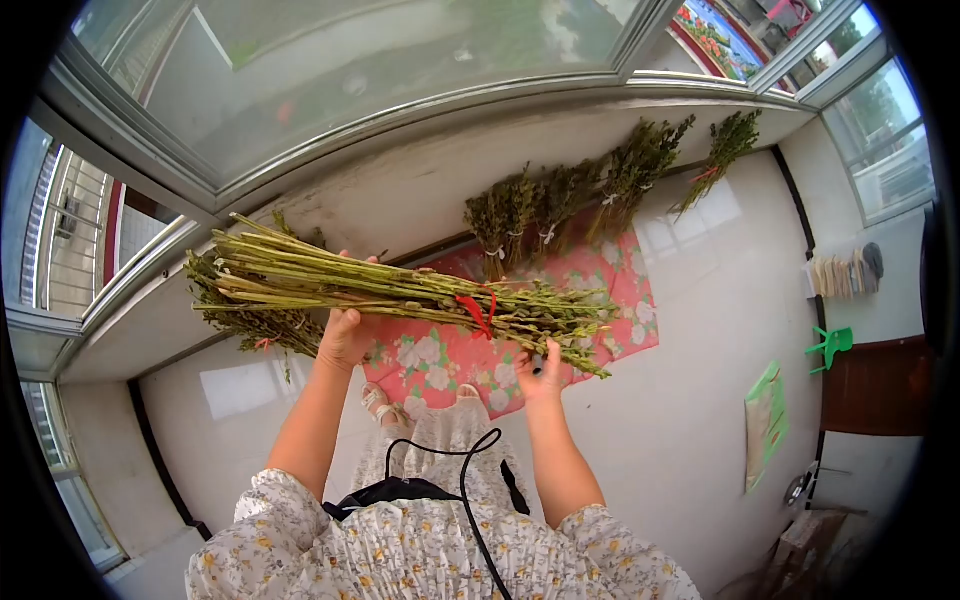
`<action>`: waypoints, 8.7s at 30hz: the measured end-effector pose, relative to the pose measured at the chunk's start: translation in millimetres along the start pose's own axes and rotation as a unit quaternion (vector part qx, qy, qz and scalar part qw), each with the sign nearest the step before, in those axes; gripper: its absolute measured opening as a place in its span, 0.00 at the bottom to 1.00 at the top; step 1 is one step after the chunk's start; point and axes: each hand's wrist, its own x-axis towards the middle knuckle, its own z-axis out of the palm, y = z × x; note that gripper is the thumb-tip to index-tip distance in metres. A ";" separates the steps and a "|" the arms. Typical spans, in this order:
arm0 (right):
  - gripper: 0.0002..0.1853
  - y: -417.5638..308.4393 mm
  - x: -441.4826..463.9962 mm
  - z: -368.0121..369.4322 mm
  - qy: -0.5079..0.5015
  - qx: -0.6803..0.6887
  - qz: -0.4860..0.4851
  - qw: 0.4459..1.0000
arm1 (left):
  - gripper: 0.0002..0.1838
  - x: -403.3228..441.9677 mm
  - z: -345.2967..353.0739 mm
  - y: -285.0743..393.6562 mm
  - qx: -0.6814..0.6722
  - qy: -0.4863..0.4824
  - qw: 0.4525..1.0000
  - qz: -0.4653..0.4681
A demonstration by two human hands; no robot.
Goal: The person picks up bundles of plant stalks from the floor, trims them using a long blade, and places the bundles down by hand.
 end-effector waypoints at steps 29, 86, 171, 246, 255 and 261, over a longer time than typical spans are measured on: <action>0.30 -91.4 -106.3 -146.7 0.030 -0.717 -0.008 0.696 | 0.18 73.4 109.7 -35.6 0.286 0.099 0.952 0.051; 0.25 -51.1 -130.5 -113.2 -0.104 -0.655 -0.156 0.732 | 0.19 57.8 163.7 -95.9 0.252 0.084 0.963 0.049; 0.24 -49.5 -131.7 -112.1 -0.089 -0.620 -0.191 0.755 | 0.21 60.7 158.0 -95.4 0.243 0.101 0.964 0.046; 0.27 -58.9 -159.2 -70.1 -0.194 -0.643 -0.173 0.721 | 0.21 70.5 152.2 -113.1 0.269 0.107 0.957 0.011; 0.27 -64.3 -159.4 -65.4 -0.164 -0.606 -0.144 0.765 | 0.17 73.0 153.3 -104.7 0.272 0.123 0.954 0.004; 0.27 -66.8 -160.0 -63.7 -0.192 -0.642 -0.159 0.725 | 0.18 75.2 152.2 -102.4 0.270 0.103 0.957 0.014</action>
